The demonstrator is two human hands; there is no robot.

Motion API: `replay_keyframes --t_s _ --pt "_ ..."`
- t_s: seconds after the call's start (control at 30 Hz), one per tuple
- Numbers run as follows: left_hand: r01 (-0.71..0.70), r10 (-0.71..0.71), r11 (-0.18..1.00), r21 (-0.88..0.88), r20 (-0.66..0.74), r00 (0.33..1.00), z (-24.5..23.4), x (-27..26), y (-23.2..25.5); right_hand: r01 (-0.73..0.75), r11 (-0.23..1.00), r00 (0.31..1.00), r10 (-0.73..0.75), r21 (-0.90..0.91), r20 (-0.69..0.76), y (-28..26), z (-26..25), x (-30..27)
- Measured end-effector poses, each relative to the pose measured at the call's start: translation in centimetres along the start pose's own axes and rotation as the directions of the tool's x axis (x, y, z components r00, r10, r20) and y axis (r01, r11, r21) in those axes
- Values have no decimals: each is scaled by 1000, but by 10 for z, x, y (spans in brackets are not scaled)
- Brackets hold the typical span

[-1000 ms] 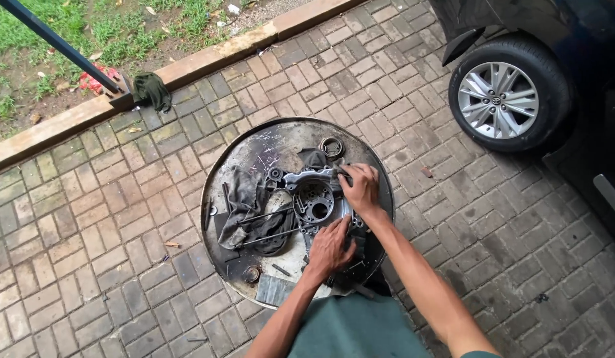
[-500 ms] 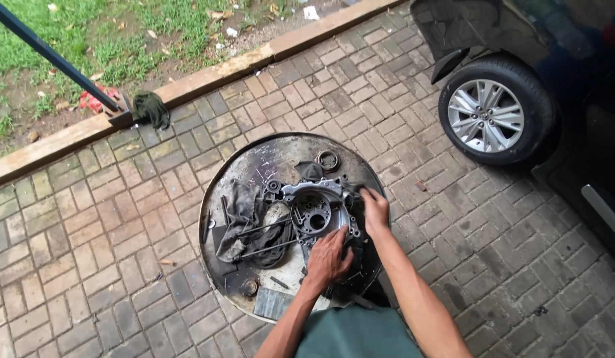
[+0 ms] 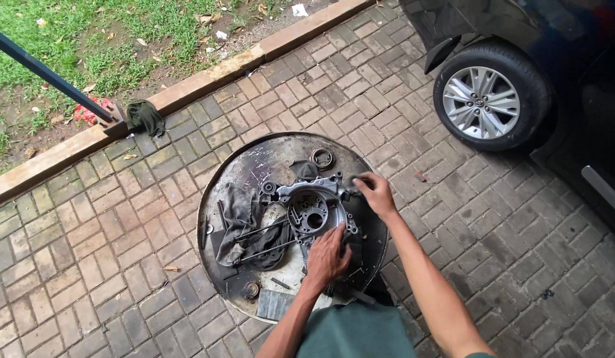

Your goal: The person cleans a metal mechanical part, likely a brake caliper, using a sanding block. They hold the part on a metal barrel lid and rub the sanding block against its surface to remove grime and smooth the metal.

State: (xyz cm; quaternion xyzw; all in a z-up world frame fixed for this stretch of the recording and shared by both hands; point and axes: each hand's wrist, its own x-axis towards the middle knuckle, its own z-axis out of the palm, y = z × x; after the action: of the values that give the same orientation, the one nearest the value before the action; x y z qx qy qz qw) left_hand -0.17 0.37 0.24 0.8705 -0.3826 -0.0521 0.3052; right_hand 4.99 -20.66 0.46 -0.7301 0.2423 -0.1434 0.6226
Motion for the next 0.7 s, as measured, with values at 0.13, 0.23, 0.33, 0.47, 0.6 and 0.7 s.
replay_keyframes --t_s 0.13,0.23,0.33,0.47,0.6,0.7 --pt "20 -20 1000 18 -10 1000 4 -2 -2 -18 994 979 39 -107 199 46 2 35" --pt "28 -28 999 15 -1 1000 8 0 -2 -138 980 954 171 -147 245 41 3 43" --pt "34 -34 999 42 20 999 0 4 -4 -288 916 897 360 -279 257 35 15 55" --pt "-42 40 999 33 47 998 -2 1 1 -317 883 884 407 -346 230 50 19 53" --pt "-65 64 998 17 56 996 -3 5 -1 -245 923 912 323 -296 252 76 18 67" --pt "-38 36 999 30 60 998 -4 6 4 -320 907 856 401 -274 327 45 9 52"
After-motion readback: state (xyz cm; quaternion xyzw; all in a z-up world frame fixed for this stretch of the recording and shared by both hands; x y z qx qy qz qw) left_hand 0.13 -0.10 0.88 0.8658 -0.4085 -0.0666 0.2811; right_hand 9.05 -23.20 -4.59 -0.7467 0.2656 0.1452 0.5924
